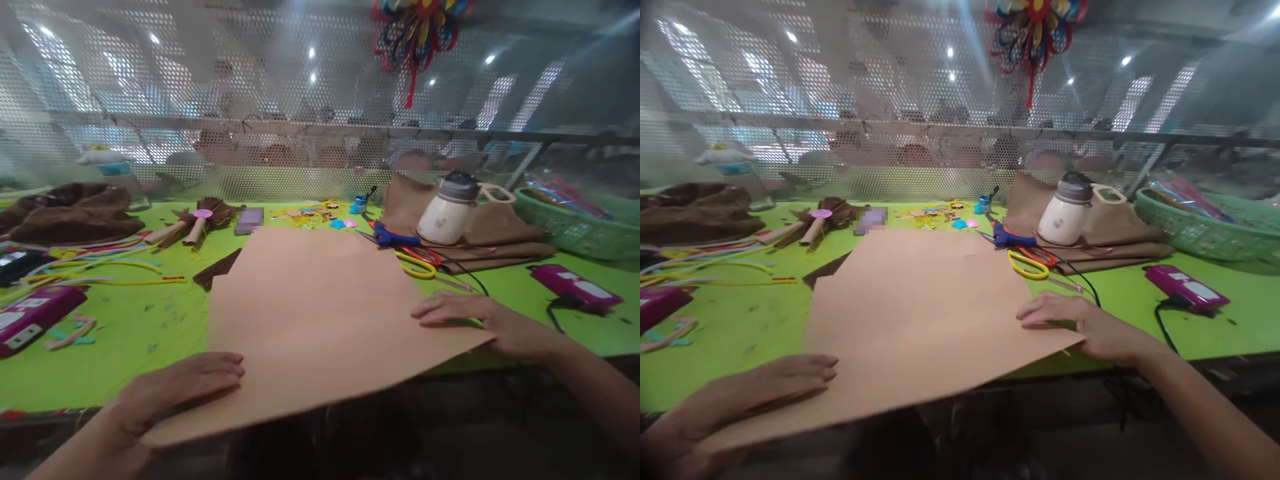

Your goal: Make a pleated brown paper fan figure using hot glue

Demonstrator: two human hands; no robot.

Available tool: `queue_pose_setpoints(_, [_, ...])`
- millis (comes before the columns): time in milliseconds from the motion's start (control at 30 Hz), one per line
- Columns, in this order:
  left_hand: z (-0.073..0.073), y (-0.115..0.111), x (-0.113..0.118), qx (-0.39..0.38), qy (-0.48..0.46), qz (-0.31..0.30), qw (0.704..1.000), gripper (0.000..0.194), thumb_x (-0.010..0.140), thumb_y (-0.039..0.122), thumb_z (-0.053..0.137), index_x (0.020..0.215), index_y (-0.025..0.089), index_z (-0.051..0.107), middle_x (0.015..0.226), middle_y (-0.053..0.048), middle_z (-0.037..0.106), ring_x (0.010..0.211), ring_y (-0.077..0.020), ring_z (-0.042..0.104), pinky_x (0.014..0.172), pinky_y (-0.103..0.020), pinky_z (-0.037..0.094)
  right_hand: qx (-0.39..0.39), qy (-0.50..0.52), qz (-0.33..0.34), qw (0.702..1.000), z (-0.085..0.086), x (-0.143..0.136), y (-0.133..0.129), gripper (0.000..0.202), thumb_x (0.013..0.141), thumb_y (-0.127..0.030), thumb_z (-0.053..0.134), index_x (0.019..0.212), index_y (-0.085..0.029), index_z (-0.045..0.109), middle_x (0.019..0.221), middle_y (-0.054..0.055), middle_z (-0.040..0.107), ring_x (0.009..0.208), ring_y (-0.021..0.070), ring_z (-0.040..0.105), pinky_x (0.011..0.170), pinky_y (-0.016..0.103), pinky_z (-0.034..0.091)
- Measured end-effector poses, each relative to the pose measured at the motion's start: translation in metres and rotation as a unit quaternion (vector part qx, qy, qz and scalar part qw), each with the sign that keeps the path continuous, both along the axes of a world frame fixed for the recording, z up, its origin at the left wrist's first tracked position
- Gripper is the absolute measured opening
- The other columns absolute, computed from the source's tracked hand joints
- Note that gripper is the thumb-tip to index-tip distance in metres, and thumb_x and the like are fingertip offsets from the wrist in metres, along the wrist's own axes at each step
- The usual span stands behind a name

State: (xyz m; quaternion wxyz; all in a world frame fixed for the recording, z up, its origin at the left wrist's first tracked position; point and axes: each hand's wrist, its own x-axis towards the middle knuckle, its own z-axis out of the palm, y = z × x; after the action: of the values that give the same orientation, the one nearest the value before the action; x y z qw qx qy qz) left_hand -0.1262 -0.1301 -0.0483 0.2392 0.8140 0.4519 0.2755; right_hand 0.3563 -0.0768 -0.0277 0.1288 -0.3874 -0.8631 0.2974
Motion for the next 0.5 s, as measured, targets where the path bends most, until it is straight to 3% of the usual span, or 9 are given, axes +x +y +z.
queue_pose_setpoints(133, [0.001,0.014,-0.013,-0.037,0.095,0.004,0.995,0.032,0.079,0.036,0.056,0.109,0.043,0.062,0.121,0.004,0.059,0.110,-0.0209,0.055,0.094,-0.032,0.044,0.044,-0.005,-0.026,0.999,-0.012,-0.006,0.014,0.040,0.078,-0.047,0.058,0.111,-0.025,0.065,0.122,0.011,0.058,0.114,0.0279,0.051,0.101,0.046,0.033])
queue_pose_setpoints(300, [-0.003,0.014,-0.004,0.024,0.016,0.055,0.998,0.032,0.085,0.044,0.039,0.095,0.041,0.069,0.108,0.002,0.066,0.100,-0.0183,0.061,0.090,-0.030,0.045,0.074,0.004,-0.004,0.997,-0.020,-0.003,0.034,0.037,0.081,-0.051,0.052,0.105,-0.027,0.068,0.116,0.009,0.062,0.106,0.0242,0.056,0.096,0.043,0.037])
queue_pose_setpoints(367, [-0.004,0.010,0.003,0.037,-0.005,0.079,0.996,0.031,0.082,0.048,0.042,0.094,0.040,0.070,0.105,0.001,0.067,0.098,-0.0186,0.061,0.088,-0.030,0.046,0.078,0.012,0.004,0.997,-0.022,0.002,0.040,0.038,0.079,-0.053,0.053,0.103,-0.027,0.069,0.113,0.009,0.064,0.102,0.0249,0.058,0.092,0.044,0.039])
queue_pose_setpoints(500, [-0.003,0.009,0.006,0.040,0.015,0.121,0.992,0.023,0.080,0.040,0.050,0.088,0.037,0.070,0.100,0.002,0.068,0.093,-0.0172,0.062,0.085,-0.028,0.048,0.070,0.048,-0.006,0.996,-0.019,0.003,0.043,0.041,0.080,-0.054,0.050,0.096,-0.024,0.071,0.103,0.011,0.068,0.096,0.0266,0.060,0.089,0.044,0.042])
